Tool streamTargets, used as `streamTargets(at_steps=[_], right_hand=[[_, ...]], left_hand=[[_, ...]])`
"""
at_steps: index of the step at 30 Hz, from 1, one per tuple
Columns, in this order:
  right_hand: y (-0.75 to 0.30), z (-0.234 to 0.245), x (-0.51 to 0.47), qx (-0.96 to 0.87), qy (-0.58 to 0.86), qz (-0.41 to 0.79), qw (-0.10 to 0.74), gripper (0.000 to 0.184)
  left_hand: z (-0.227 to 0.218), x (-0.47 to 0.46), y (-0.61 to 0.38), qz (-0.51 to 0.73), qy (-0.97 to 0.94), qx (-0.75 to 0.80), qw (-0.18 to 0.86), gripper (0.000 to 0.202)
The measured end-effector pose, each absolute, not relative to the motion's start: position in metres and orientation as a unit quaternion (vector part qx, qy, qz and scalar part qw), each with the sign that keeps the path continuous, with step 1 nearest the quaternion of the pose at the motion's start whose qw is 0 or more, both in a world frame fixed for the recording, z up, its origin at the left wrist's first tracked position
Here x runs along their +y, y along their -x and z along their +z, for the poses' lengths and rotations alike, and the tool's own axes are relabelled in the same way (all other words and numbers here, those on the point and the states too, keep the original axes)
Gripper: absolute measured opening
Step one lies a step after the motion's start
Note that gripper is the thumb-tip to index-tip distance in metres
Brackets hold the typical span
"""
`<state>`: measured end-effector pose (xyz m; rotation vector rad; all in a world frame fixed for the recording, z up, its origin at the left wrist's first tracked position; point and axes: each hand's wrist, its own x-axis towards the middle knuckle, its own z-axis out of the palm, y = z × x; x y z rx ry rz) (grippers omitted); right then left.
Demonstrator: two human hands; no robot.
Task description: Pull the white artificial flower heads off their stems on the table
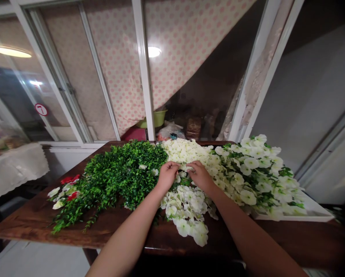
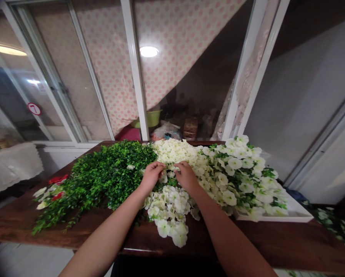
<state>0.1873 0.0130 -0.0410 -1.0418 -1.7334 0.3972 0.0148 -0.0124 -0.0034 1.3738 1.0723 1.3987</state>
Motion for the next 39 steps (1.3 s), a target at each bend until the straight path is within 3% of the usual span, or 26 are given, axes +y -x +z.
streamTargets(at_steps=[3,6,10,14,20,25,30,39], right_hand=[[-0.186,-0.047,0.01,-0.812,0.439,0.075,0.377,0.026],[-0.183,-0.049,0.008,-0.842,0.442,0.022,0.309,0.027],[-0.182,-0.048,0.005,-0.845,0.446,0.002,0.295,0.023],[-0.182,-0.043,0.004,-0.839,0.436,0.024,0.326,0.019],[-0.173,-0.036,0.004,-0.762,0.42,0.218,0.442,0.025],[-0.166,-0.032,0.003,-0.683,0.38,0.38,0.494,0.021],[-0.168,-0.02,-0.004,-0.604,0.397,0.462,0.514,0.024],[-0.167,-0.014,-0.01,-0.62,0.395,0.458,0.499,0.017]], left_hand=[[-0.003,-0.012,-0.007,0.52,-0.634,0.481,0.309,0.02],[-0.002,-0.012,0.0,0.404,-0.709,0.545,0.191,0.021],[-0.003,-0.012,0.004,0.261,-0.779,0.558,0.116,0.022],[-0.005,-0.01,0.007,0.235,-0.8,0.545,0.089,0.017],[-0.007,-0.004,0.008,0.371,-0.734,0.535,0.192,0.015],[-0.003,-0.005,-0.001,0.478,-0.67,0.424,0.378,0.022],[0.003,-0.008,-0.006,0.507,-0.571,0.398,0.509,0.026],[-0.005,-0.007,-0.009,0.5,-0.613,0.366,0.491,0.022]])
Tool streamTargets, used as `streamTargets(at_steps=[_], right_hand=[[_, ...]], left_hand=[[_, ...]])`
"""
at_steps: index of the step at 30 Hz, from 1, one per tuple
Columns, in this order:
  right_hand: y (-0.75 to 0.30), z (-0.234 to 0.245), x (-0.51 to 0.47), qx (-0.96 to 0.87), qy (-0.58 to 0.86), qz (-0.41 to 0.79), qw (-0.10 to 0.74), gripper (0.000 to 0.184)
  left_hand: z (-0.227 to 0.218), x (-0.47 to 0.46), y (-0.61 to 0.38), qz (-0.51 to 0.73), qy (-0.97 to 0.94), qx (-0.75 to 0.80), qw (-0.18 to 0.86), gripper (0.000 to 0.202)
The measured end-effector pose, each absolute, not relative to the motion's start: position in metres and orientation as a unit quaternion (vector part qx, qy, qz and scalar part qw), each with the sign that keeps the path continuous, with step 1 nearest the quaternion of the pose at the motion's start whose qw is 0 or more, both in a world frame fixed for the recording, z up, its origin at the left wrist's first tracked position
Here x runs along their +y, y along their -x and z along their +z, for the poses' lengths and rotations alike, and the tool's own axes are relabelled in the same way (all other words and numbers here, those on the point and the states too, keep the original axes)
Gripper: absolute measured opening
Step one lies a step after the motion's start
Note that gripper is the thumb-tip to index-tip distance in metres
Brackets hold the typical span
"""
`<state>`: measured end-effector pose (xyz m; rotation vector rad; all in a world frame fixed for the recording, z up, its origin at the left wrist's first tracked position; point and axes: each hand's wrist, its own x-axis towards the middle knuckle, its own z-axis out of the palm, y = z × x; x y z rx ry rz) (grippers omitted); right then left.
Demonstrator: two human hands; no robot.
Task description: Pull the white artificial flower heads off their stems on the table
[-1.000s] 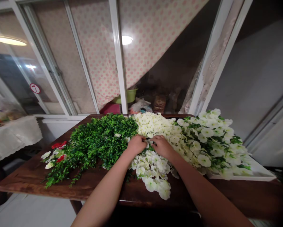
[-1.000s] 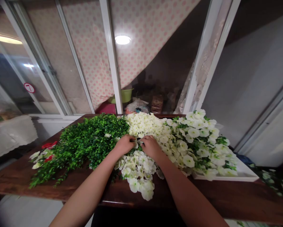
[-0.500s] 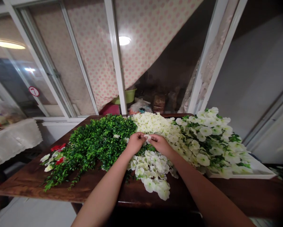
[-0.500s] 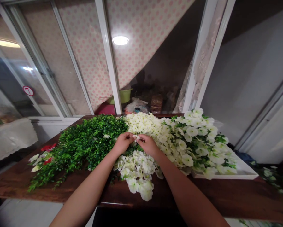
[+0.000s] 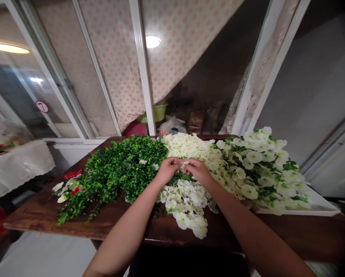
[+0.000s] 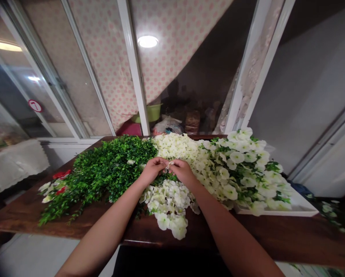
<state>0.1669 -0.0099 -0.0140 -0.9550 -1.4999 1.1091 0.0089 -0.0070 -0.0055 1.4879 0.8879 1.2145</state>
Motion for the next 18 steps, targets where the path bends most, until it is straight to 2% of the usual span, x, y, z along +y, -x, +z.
streamTargets(at_steps=[7,12,16,18], right_hand=[[-0.164,-0.014,-0.014,-0.634,0.367,0.454,0.508,0.036],[-0.166,-0.018,-0.008,-0.559,0.404,0.464,0.556,0.039],[-0.17,-0.014,-0.011,-0.486,0.415,0.518,0.569,0.041],[-0.172,-0.011,-0.014,-0.449,0.415,0.568,0.551,0.037]], left_hand=[[-0.006,-0.007,-0.006,0.499,-0.679,0.387,0.374,0.022],[0.007,-0.018,0.006,0.389,-0.771,0.464,0.197,0.019],[0.009,-0.019,0.019,0.243,-0.811,0.49,0.206,0.024],[0.008,-0.016,0.023,0.229,-0.814,0.49,0.211,0.019]])
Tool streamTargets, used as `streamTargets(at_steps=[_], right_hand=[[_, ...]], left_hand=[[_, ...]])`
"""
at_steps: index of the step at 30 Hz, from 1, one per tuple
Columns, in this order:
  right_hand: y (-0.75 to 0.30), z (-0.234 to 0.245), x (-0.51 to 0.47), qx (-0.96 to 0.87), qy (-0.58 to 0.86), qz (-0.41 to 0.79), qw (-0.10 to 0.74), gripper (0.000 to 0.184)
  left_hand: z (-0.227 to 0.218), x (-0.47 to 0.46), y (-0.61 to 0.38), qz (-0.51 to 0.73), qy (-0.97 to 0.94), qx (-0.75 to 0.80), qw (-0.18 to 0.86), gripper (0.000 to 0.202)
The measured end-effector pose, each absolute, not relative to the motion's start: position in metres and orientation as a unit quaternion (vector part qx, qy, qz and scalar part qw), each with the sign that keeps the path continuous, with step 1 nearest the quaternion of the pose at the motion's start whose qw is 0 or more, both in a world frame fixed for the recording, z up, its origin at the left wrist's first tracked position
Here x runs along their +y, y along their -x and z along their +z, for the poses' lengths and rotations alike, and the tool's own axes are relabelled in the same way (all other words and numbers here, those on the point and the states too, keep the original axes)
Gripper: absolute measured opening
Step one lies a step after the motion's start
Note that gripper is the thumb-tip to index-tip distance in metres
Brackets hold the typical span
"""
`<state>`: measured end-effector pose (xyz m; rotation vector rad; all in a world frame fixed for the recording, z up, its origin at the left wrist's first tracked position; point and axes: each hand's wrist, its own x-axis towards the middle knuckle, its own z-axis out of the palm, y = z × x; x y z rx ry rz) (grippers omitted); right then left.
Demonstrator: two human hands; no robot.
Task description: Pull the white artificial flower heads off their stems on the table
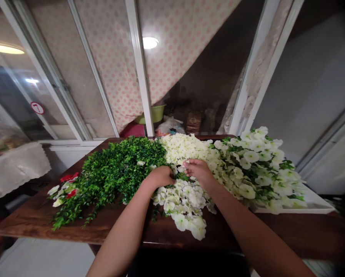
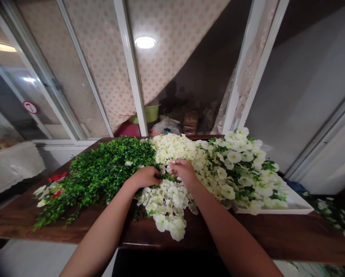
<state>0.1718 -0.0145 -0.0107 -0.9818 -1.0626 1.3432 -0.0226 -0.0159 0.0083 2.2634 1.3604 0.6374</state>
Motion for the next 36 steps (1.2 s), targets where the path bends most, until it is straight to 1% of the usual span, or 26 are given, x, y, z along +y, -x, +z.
streamTargets(at_steps=[2,3,7,12,15,18,22,25,28,33,36], right_hand=[[-0.174,-0.009,-0.016,-0.412,0.412,0.614,0.532,0.035],[-0.174,-0.009,-0.016,-0.395,0.413,0.629,0.527,0.035],[-0.176,-0.012,-0.013,-0.349,0.427,0.642,0.533,0.039],[-0.171,-0.014,-0.013,-0.406,0.352,0.655,0.532,0.03],[-0.167,-0.012,-0.017,-0.434,0.325,0.657,0.524,0.027],[-0.163,-0.011,-0.02,-0.428,0.338,0.657,0.521,0.026],[-0.162,-0.013,-0.018,-0.416,0.37,0.65,0.518,0.023],[-0.161,-0.014,-0.017,-0.417,0.38,0.65,0.509,0.022],[-0.16,-0.013,-0.02,-0.404,0.356,0.666,0.516,0.025],[-0.158,-0.007,-0.024,-0.381,0.306,0.689,0.535,0.025],[-0.159,-0.007,-0.023,-0.385,0.294,0.686,0.543,0.026]], left_hand=[[0.009,-0.013,0.024,0.244,-0.816,0.479,0.213,0.016],[0.009,-0.011,0.024,0.257,-0.814,0.474,0.216,0.018],[0.013,-0.009,0.021,0.328,-0.788,0.459,0.248,0.032],[0.012,-0.008,0.016,0.373,-0.751,0.453,0.302,0.038],[0.007,-0.006,0.015,0.378,-0.734,0.453,0.336,0.034],[0.003,-0.004,0.013,0.386,-0.711,0.453,0.374,0.029],[0.003,-0.004,0.011,0.398,-0.681,0.444,0.424,0.031],[0.007,-0.006,0.009,0.438,-0.665,0.426,0.429,0.035],[0.011,-0.008,0.007,0.486,-0.628,0.405,0.454,0.038],[0.013,-0.008,0.007,0.519,-0.531,0.369,0.559,0.034],[0.014,-0.008,0.007,0.524,-0.509,0.379,0.568,0.03]])
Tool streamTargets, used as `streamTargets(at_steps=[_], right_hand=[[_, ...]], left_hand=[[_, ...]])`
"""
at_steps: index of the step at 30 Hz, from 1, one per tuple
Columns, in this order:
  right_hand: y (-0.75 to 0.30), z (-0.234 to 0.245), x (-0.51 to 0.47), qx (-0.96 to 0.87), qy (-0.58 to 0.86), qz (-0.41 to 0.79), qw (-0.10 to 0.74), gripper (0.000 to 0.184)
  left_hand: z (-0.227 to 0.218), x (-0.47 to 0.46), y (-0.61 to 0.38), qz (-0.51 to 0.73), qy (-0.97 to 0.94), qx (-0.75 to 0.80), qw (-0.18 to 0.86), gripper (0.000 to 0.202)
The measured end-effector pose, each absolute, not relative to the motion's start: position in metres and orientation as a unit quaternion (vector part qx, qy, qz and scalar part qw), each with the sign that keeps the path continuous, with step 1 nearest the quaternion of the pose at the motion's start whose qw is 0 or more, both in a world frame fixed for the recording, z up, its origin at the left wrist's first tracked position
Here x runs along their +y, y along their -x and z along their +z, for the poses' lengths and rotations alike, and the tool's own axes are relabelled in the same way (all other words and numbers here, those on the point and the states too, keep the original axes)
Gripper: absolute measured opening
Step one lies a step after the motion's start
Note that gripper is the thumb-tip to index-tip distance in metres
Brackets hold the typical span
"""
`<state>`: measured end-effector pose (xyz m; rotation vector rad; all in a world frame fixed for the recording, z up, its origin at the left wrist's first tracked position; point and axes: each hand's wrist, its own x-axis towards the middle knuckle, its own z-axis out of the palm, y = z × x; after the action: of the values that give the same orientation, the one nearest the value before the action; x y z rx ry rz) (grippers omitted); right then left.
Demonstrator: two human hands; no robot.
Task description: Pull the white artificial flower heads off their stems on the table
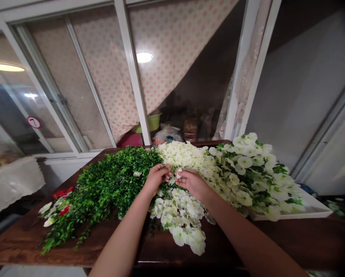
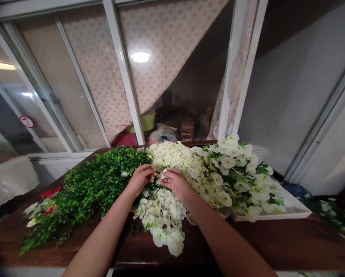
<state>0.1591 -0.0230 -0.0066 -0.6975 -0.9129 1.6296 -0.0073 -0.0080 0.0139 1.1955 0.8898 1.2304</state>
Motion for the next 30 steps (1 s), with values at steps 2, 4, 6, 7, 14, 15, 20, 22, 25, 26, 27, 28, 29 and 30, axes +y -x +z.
streamTargets(at_steps=[2,4,6,7,14,15,20,22,25,26,27,28,29,30], right_hand=[[-0.16,-0.007,-0.022,-0.396,0.29,0.672,0.554,0.026],[-0.16,-0.008,-0.021,-0.405,0.291,0.648,0.576,0.024],[-0.159,-0.008,-0.021,-0.411,0.293,0.63,0.591,0.022],[-0.158,-0.008,-0.022,-0.411,0.294,0.626,0.593,0.021],[-0.156,-0.01,-0.021,-0.428,0.322,0.623,0.571,0.029],[-0.156,-0.011,-0.02,-0.43,0.324,0.62,0.571,0.03],[-0.157,-0.013,-0.017,-0.412,0.351,0.604,0.585,0.04],[-0.157,-0.011,-0.018,-0.416,0.348,0.603,0.586,0.04],[-0.157,-0.01,-0.019,-0.422,0.339,0.605,0.584,0.039],[-0.158,-0.01,-0.02,-0.423,0.335,0.607,0.583,0.04],[-0.157,-0.01,-0.02,-0.423,0.331,0.609,0.584,0.041],[-0.157,-0.01,-0.019,-0.422,0.327,0.611,0.584,0.042],[-0.157,-0.01,-0.019,-0.422,0.322,0.612,0.586,0.043],[-0.157,-0.011,-0.018,-0.422,0.317,0.612,0.589,0.043]], left_hand=[[0.014,-0.009,0.007,0.518,-0.507,0.387,0.57,0.027],[0.014,-0.01,0.007,0.506,-0.515,0.387,0.574,0.024],[0.014,-0.01,0.006,0.491,-0.53,0.38,0.578,0.024],[0.013,-0.01,0.005,0.484,-0.538,0.376,0.578,0.025],[0.008,-0.006,0.002,0.46,-0.584,0.387,0.545,0.016],[0.007,-0.005,0.001,0.456,-0.601,0.387,0.53,0.02],[0.003,-0.007,0.0,0.446,-0.649,0.369,0.495,0.037],[0.003,-0.01,0.0,0.441,-0.644,0.361,0.51,0.036],[0.006,-0.014,0.0,0.437,-0.645,0.358,0.514,0.034],[0.006,-0.015,0.0,0.437,-0.648,0.356,0.512,0.033],[0.007,-0.015,0.001,0.437,-0.65,0.352,0.512,0.033],[0.006,-0.014,0.001,0.437,-0.649,0.346,0.518,0.032],[0.006,-0.013,0.001,0.436,-0.647,0.337,0.528,0.032],[0.004,-0.012,0.001,0.433,-0.643,0.325,0.541,0.031]])
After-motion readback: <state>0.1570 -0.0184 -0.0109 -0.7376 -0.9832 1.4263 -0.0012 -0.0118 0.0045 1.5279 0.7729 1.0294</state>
